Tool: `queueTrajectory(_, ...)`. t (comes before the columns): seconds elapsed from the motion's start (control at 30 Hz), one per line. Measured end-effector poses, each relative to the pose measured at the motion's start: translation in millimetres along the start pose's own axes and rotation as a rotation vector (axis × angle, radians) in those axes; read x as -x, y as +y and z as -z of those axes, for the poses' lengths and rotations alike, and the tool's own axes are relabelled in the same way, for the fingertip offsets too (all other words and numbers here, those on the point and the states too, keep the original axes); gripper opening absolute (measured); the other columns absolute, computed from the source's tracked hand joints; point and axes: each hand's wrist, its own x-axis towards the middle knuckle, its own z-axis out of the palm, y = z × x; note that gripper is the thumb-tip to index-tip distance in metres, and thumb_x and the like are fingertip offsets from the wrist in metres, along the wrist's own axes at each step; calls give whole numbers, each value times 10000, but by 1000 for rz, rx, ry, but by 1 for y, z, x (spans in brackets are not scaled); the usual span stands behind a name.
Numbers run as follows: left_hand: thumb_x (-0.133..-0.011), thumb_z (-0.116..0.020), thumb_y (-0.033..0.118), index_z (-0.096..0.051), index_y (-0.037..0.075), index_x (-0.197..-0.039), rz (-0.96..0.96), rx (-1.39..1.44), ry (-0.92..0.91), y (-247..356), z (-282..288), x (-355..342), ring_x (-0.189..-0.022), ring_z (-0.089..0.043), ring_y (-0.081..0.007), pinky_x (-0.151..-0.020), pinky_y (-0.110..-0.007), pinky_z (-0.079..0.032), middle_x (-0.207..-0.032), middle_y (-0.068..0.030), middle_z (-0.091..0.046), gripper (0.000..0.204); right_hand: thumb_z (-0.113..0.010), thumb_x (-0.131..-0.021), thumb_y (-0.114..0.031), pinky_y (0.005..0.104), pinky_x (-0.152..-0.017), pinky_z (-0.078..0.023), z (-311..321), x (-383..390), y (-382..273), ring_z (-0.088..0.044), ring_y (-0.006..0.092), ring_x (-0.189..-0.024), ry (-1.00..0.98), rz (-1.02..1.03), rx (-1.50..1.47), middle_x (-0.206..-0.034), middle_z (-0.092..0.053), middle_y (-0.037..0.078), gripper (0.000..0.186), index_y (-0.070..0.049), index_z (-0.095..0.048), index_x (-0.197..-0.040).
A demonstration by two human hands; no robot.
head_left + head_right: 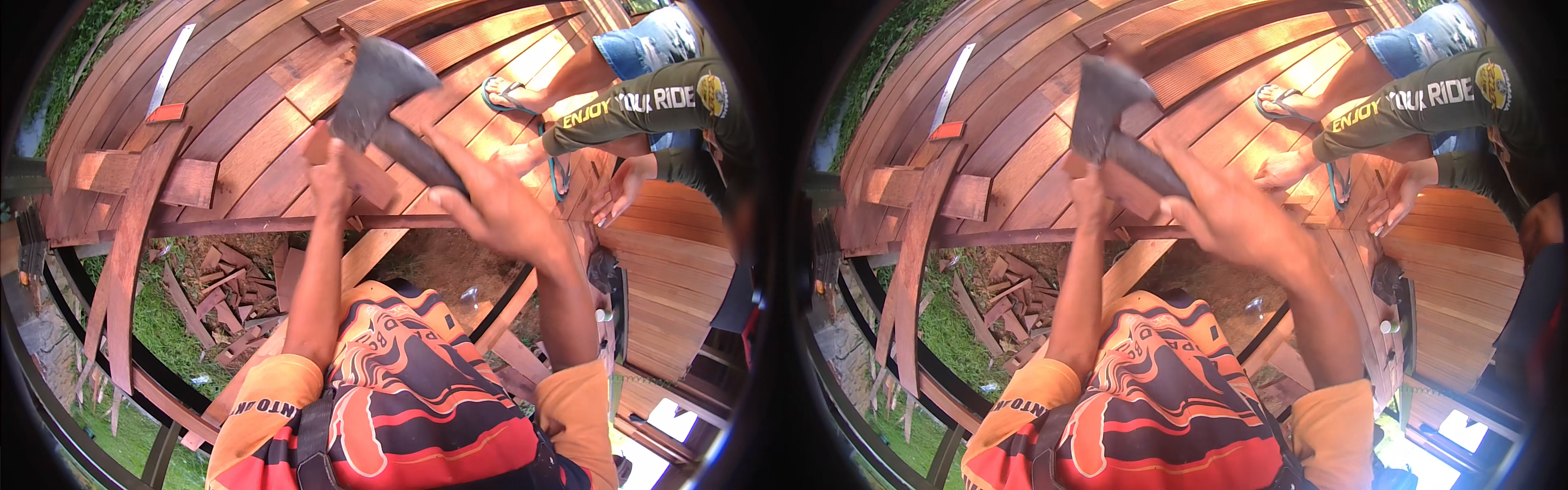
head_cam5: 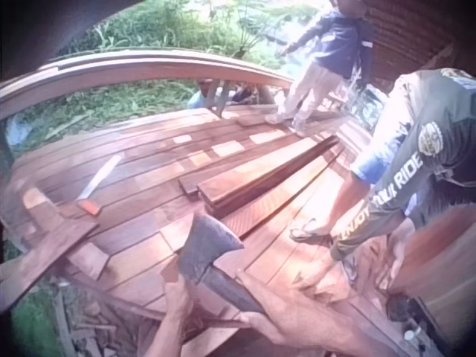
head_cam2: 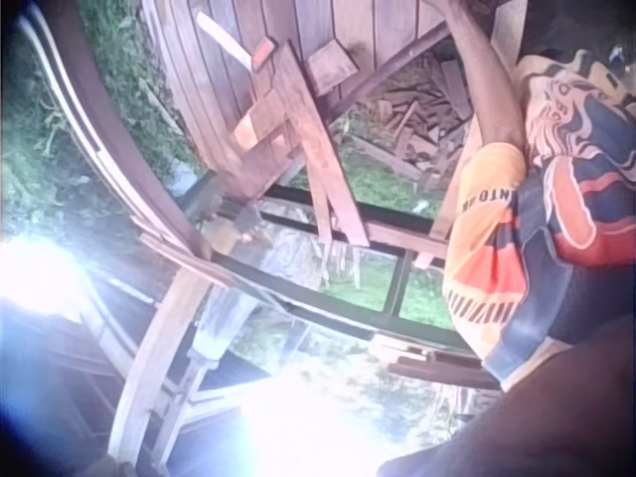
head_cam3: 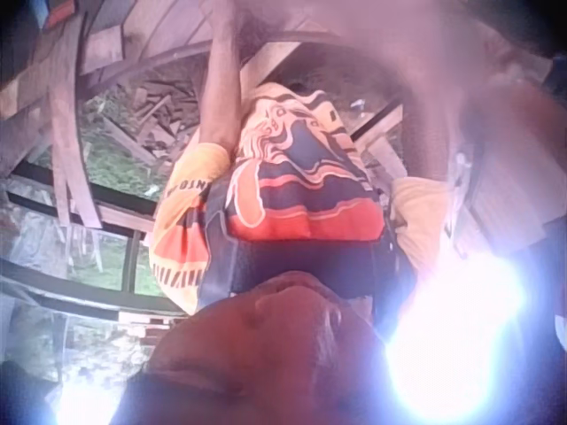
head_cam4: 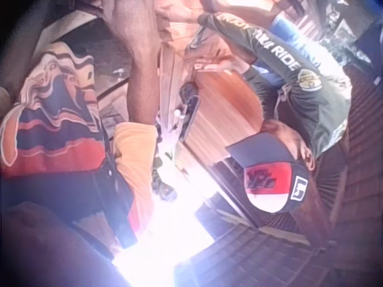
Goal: The person installs wooden planks on a curved wooden structure, using a hammer to drive nails and a pen to mark positions. He collaborates with others who assist by holding planks and providing materials.
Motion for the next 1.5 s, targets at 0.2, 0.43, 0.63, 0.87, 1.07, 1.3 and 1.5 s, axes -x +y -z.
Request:
queueTrajectory(0.2,-1006,-662,187,-527,-52,-1309,220,273,71,38,98,-91,-956,-707,-296,-837,-468,-616,-1050,-186,-691,409,-647,-959,-124,345,-596,-548,-114,147,20,-657,133,-611,-65,-327,-580,-766,-678,112,654,14,-358,-1529)
queueTrajectory(0.43,-1027,-610,153,-514,-65,-1292,189,-14,38,43,135,-145,-1132,-637,-316,-991,-473,-550,-1247,-176,-614,356,-670,-932,-226,496,-923,-515,-217,274,13,-660,464,-1094,-102,-738,-621,-1186,-648,332,715,6,-348,-1527)
queueTrajectory(0.63,-956,-711,253,-401,-77,-1458,-122,-432,98,61,77,-8,-1259,-541,-291,-1084,-409,-445,-1317,-187,-567,676,-652,-950,-287,549,-960,-492,-290,345,-6,-614,533,-1136,85,-871,-767,-1172,-629,394,761,-5,-291,-1557)
queueTrajectory(0.87,-948,-731,200,-635,-14,-1244,314,-764,-830,39,98,218,-997,-629,-156,-902,-308,-510,-1123,-88,-686,377,-654,-938,-296,540,-991,-483,-330,376,-50,-605,531,-1156,279,-882,-798,-1205,-630,378,751,-48,-312,-1558)
queueTrajectory(1.07,-984,-689,232,-603,-57,-1295,493,-1114,-1425,44,135,258,-1138,-658,-235,-977,-371,-528,-1202,-157,-690,433,-664,-926,-259,496,-939,-521,-333,404,-86,-660,454,-1129,389,-971,-829,-1186,-673,313,642,-39,-433,-1483)
queueTrajectory(1.3,-939,-729,177,-665,-53,-1174,308,-965,-1003,40,165,235,-982,-707,-197,-871,-333,-561,-1037,-150,-739,336,-674,-921,-242,501,-972,-501,-351,432,-66,-638,465,-1157,336,-1023,-752,-1229,-638,341,712,-34,-380,-1535)
queueTrajectory(1.5,-943,-702,144,-710,-39,-1088,59,-969,-709,46,183,203,-817,-680,-127,-758,-297,-550,-881,-72,-732,234,-688,-927,-266,516,-974,-492,-344,428,-46,-618,498,-1158,206,-1004,-670,-1228,-627,361,748,-15,-349,-1544)
